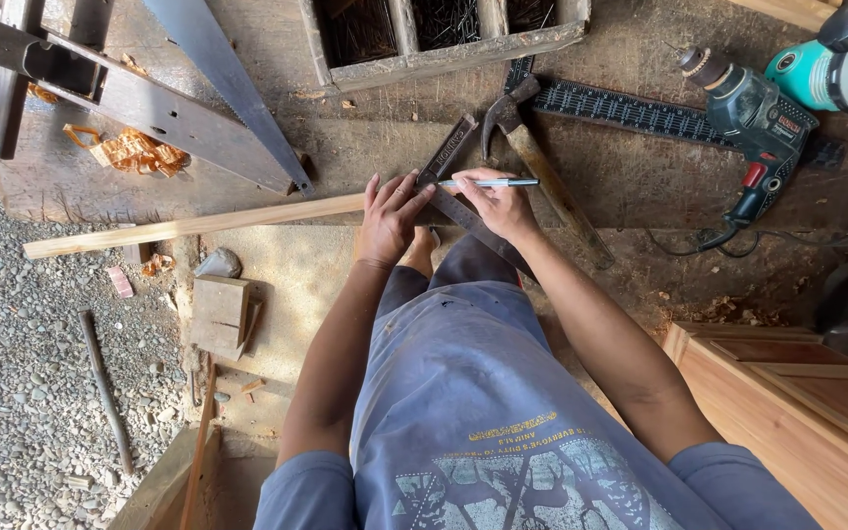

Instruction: Shaping and cutting a piece of wood for a furniture frame using an angle grinder and a hand saw.

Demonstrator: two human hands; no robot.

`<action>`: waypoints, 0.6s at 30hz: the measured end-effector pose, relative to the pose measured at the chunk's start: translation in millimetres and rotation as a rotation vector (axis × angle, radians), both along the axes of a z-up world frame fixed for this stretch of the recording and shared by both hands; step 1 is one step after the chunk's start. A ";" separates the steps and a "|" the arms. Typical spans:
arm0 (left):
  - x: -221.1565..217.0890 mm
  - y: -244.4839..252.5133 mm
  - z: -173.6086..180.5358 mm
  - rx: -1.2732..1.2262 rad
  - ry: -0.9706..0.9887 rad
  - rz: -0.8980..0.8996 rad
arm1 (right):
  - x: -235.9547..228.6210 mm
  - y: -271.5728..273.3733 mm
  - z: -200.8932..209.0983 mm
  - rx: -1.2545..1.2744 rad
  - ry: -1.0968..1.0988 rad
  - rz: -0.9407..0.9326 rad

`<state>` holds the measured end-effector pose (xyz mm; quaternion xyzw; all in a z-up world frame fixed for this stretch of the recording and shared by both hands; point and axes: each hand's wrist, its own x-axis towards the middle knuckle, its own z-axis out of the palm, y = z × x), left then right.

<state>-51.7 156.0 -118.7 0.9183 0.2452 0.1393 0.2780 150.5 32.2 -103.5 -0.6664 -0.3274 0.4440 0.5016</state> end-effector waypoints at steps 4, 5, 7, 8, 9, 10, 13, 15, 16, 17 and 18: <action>0.5 -0.2 -0.9 0.006 0.013 0.000 | 6.7 -5.1 -4.0 0.047 -0.098 0.061; 0.3 -0.6 -1.3 0.016 0.017 0.000 | 8.7 -6.8 -5.8 0.059 -0.153 0.088; 0.2 -0.5 -2.1 0.019 0.012 0.001 | 10.8 -7.0 -8.6 0.059 -0.231 0.107; 0.0 -0.9 -2.6 0.021 0.008 0.002 | 11.7 -7.5 -10.2 0.059 -0.308 0.124; 0.0 -1.3 -3.3 0.021 0.007 0.002 | 12.7 -6.8 -1.5 0.059 -0.309 0.124; -0.4 -1.2 -3.8 0.033 0.014 0.001 | 13.6 -5.6 7.1 0.039 -0.404 0.145; -1.1 -1.3 -4.2 0.044 0.023 0.000 | 12.2 -9.0 18.3 -0.045 -0.552 0.168; 0.7 -2.0 -5.4 0.042 0.021 0.002 | 11.1 -17.5 12.6 -0.109 -0.610 0.172; -0.6 -2.6 -5.7 0.040 0.014 0.009 | 8.5 -23.1 5.4 -0.109 -0.647 0.127; -2.1 -3.2 -5.8 0.038 0.008 0.016 | 5.8 -28.7 -1.7 -0.109 -0.684 0.081; -1.6 -2.3 -4.8 0.041 0.007 0.020 | 1.4 -31.0 -1.2 -0.104 -0.685 0.084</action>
